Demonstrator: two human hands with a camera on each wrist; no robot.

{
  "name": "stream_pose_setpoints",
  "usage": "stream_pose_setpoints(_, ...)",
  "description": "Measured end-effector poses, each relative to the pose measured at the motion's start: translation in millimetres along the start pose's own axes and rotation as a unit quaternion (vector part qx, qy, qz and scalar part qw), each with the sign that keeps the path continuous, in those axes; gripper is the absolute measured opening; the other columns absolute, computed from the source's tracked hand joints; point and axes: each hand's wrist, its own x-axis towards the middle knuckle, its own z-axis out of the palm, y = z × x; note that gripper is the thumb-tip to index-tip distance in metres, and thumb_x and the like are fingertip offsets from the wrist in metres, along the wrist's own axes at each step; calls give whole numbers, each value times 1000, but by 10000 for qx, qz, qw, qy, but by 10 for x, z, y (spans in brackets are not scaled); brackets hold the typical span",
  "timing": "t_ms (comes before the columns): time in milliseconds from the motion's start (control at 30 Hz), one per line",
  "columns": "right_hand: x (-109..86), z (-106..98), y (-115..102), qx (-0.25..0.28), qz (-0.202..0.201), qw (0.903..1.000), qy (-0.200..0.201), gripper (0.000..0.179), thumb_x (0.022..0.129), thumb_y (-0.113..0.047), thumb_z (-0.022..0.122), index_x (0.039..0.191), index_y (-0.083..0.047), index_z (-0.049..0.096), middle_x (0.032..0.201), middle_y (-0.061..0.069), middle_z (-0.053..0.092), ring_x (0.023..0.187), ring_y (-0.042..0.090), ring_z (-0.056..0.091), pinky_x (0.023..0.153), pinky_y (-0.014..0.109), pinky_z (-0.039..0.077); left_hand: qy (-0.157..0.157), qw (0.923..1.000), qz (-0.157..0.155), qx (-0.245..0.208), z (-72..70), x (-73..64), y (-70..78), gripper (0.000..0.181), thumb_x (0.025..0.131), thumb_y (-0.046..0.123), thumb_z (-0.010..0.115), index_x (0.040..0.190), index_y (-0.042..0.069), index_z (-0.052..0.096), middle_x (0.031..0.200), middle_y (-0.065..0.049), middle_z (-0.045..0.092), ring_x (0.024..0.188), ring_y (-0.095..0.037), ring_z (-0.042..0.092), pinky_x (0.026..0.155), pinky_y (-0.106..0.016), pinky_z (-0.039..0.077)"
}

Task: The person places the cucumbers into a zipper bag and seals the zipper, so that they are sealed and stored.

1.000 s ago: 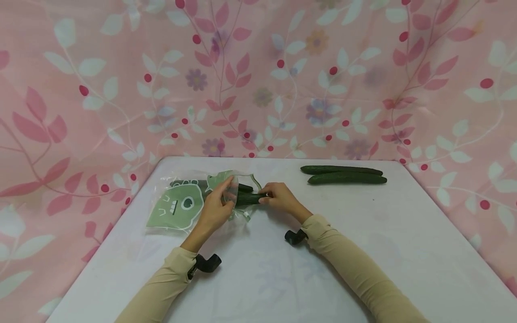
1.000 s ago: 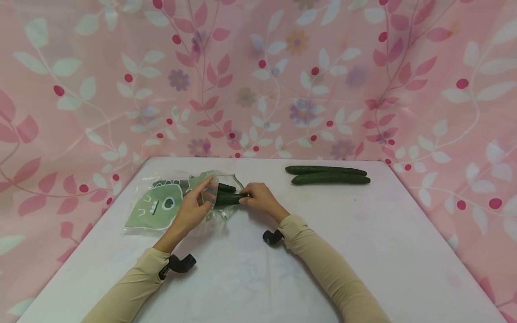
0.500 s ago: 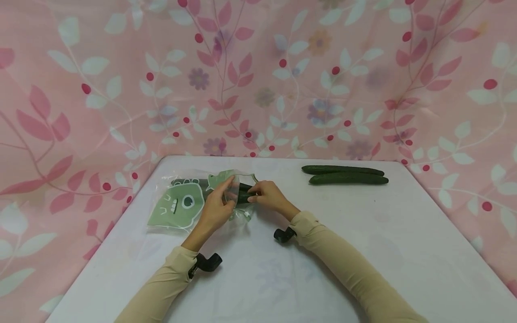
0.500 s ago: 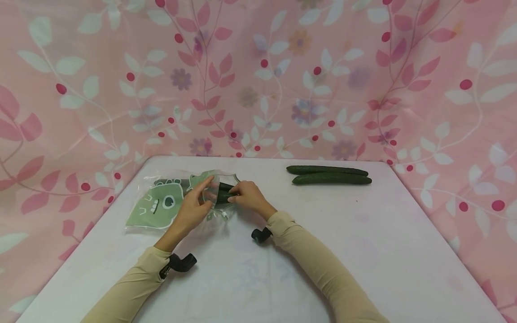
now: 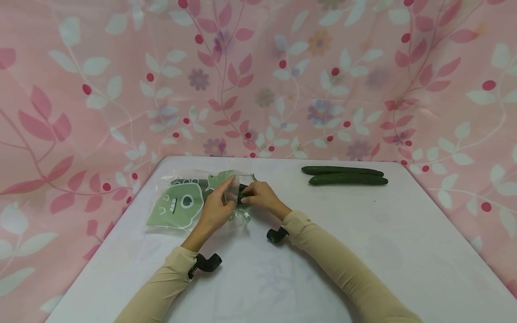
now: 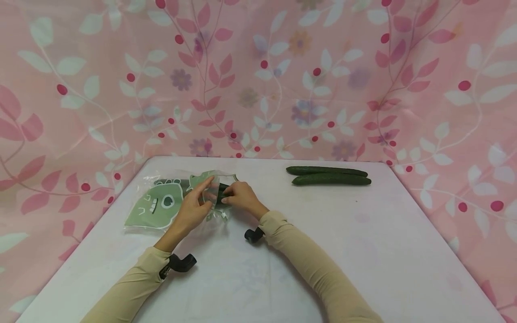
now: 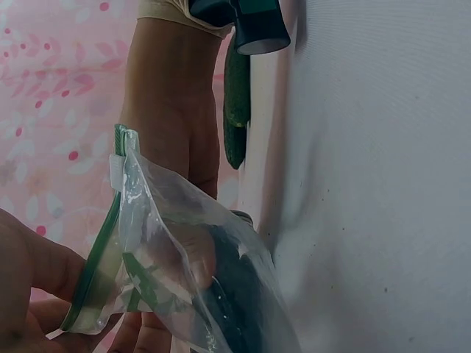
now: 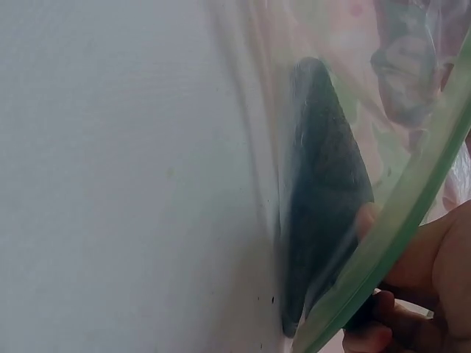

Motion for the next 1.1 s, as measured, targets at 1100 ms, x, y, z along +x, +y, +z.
stream_pose_setpoints(1100, -243, -177, 108, -121, 104, 9995, -281, 9, 79, -2, 69, 84, -8, 74, 81, 1, 70, 77, 13, 60, 74, 30, 51, 690, 9914, 416, 1030, -44, 25, 12, 33, 85, -4, 51, 104, 8, 76, 89, -10, 59, 73, -21, 52, 66, -37, 43)
